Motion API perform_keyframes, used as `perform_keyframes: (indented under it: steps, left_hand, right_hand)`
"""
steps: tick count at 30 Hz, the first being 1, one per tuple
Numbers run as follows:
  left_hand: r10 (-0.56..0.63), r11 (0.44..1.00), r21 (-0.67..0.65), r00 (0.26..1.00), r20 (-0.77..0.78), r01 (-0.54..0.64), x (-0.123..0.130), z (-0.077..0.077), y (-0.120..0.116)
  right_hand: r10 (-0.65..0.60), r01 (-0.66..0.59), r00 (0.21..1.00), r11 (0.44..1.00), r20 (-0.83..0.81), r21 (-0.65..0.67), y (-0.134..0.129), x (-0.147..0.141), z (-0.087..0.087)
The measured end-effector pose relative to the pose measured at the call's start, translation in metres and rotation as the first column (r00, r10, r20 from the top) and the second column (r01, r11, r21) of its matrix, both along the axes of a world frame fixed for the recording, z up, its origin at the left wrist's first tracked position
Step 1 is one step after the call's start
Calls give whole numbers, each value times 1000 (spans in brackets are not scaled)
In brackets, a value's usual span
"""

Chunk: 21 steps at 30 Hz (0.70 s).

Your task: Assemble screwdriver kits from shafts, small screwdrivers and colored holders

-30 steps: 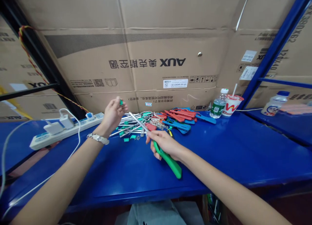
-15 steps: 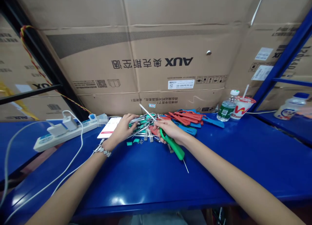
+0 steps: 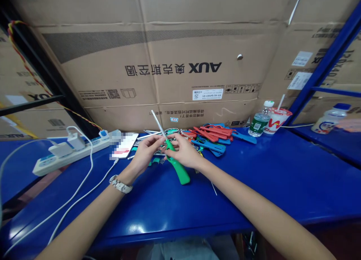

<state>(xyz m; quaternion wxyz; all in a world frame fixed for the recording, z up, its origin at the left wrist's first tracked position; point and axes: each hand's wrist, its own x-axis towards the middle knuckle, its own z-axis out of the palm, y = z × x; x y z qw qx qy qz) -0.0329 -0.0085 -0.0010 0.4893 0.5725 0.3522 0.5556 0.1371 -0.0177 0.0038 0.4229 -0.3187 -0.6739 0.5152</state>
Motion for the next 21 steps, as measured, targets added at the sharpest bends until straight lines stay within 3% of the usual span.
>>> perform_keyframes:
  steps: [2,5,8,11,15,19,21]
  left_hand:
    - [-53,999,-2,998,-27,53,0,1,-4]
    - [-78,997,-16,995,-58,77,3,0,-9]
    - [-62,996,-68,998,-13,61,7,-1,-13]
    - [-70,995,-65,997,16,71,10,-1,-16]
    - [-34,998,-53,994,104,40,11,1,-16]
    - [25,996,-92,971,239,-3,6,2,-11]
    - [27,993,-116,958,286,6,5,2,-6]
  right_hand:
    - [-128,119,989,986,71,120,-4,1,0]
    - [-340,248,920,890,193,383,-10,-1,2]
    - [-432,249,869,803,240,541,-12,-5,1]
    - [-452,232,853,775,259,588,-11,-9,-3]
    - [-439,267,871,802,223,534,-10,-4,-7]
    - [-251,197,944,949,212,246,-10,7,-9]
    - [-194,176,965,977,174,117,-7,9,-9]
